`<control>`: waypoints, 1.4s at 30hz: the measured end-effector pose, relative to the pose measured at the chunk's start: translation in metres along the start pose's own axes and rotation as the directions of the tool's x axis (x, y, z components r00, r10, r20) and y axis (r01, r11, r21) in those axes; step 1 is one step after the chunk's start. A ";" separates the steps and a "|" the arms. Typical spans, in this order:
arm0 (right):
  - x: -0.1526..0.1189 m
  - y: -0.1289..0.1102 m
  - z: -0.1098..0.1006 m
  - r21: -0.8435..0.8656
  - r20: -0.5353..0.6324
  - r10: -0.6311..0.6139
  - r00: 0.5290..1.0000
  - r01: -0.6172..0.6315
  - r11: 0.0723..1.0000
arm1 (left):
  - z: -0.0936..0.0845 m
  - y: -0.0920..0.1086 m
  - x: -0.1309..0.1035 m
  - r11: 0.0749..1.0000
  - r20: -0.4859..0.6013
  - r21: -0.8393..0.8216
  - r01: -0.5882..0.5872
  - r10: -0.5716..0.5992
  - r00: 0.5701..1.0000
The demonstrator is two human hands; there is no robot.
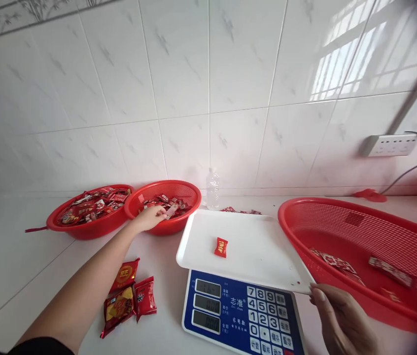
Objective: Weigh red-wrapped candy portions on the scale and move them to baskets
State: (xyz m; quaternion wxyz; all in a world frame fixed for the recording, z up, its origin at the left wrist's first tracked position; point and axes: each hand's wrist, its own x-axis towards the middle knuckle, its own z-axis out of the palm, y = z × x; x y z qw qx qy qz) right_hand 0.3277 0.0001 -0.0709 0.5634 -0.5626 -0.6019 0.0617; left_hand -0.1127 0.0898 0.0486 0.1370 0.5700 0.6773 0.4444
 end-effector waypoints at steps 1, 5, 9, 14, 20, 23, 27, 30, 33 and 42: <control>0.002 -0.003 0.000 0.013 0.007 -0.008 1.000 0.008 1.000 | 0.004 0.005 0.003 1.000 0.020 0.015 -0.017 0.017 1.000; 0.010 -0.006 0.003 0.079 -0.001 0.026 1.000 -0.026 0.997 | 0.023 0.024 -0.023 0.993 -0.122 0.004 -0.119 0.119 0.985; 0.013 -0.012 0.002 0.250 0.002 0.207 0.978 -0.201 0.947 | 0.047 0.030 -0.093 0.977 -0.175 -0.187 -0.099 0.066 0.982; 0.019 -0.015 0.000 0.554 0.140 0.487 0.862 -0.476 0.683 | 0.073 0.033 -0.148 0.589 0.261 -0.645 0.486 -0.428 0.865; 0.029 0.004 -0.009 0.686 0.039 0.630 0.775 -0.480 0.547 | 0.088 0.065 -0.158 0.301 0.541 -0.655 0.693 -0.454 0.708; 0.039 0.022 -0.021 0.714 -0.009 0.667 0.745 -0.462 0.526 | 0.093 0.077 -0.164 0.228 0.571 -0.675 0.702 -0.442 0.692; 0.056 0.043 -0.033 0.727 -0.032 0.693 0.721 -0.459 0.511 | 0.104 0.090 -0.172 0.167 0.602 -0.688 0.706 -0.411 0.684; 0.059 0.046 -0.033 0.702 0.042 0.674 0.737 -0.502 0.506 | 0.117 0.098 -0.178 0.131 0.627 -0.698 0.704 -0.363 0.690; 0.052 0.038 -0.028 0.640 0.226 0.606 0.763 -0.585 0.497 | 0.126 0.098 -0.185 0.147 0.631 -0.716 0.683 -0.282 0.723; 0.037 0.020 -0.025 0.325 0.424 0.491 0.761 -0.633 0.702 | 0.060 0.065 -0.117 0.952 -0.172 -0.271 -0.142 0.098 0.980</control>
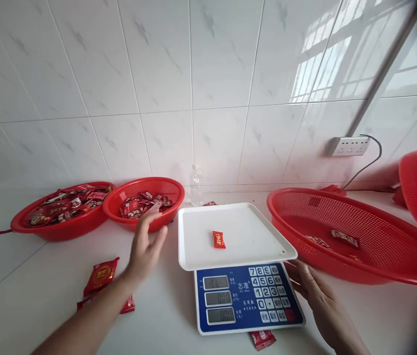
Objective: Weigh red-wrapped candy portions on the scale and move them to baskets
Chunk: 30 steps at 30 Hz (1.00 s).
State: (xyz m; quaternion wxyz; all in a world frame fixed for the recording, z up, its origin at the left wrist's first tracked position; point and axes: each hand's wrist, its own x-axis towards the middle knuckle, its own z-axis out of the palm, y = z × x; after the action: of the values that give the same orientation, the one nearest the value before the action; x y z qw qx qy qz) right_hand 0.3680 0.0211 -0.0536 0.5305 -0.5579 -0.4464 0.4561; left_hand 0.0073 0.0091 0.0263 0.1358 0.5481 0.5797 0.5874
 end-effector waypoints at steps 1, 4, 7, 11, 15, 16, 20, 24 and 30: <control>0.000 0.000 0.000 -0.024 -0.004 -0.006 1.000 0.006 1.000 | -0.010 -0.002 0.021 0.984 0.073 0.174 -0.032 0.019 0.997; 0.000 -0.001 0.001 -0.080 -0.008 -0.022 1.000 0.022 0.997 | -0.034 -0.011 0.071 0.885 0.261 0.466 0.018 -0.157 0.953; 0.000 -0.002 0.001 -0.126 -0.015 -0.035 0.999 0.033 0.991 | -0.042 -0.023 0.083 0.809 0.289 0.587 0.030 -0.244 0.925; 0.001 -0.003 0.001 -0.168 -0.017 -0.046 0.999 0.042 0.985 | -0.038 -0.028 0.066 0.746 0.328 0.665 -0.023 -0.264 0.907; 0.003 -0.003 0.002 -0.209 -0.008 -0.065 0.998 0.062 0.976 | -0.034 -0.026 0.072 0.717 0.377 0.694 -0.064 -0.286 0.881; 0.003 -0.003 0.002 -0.212 -0.009 -0.069 0.998 0.065 0.975 | -0.034 -0.027 0.080 0.709 0.388 0.702 -0.066 -0.303 0.870; 0.004 -0.002 0.001 -0.200 -0.012 -0.080 0.997 0.076 0.977 | -0.042 -0.041 0.119 0.634 0.438 0.771 -0.052 -0.469 0.767; 0.006 0.001 -0.002 -0.203 -0.012 -0.085 0.996 0.081 0.976 | -0.049 -0.060 0.143 0.566 0.457 0.824 -0.030 -0.632 0.626; 0.009 0.005 -0.004 -0.231 -0.005 -0.070 0.998 0.067 0.971 | -0.045 -0.078 0.146 0.610 0.507 0.792 -0.013 -0.647 0.569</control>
State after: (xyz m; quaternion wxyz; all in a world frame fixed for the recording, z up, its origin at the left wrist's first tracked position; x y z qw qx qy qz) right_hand 0.3740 0.0285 -0.0592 0.4803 -0.6030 -0.5119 0.3790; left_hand -0.1188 0.1236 0.0444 0.2520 0.6186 0.7440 -0.0189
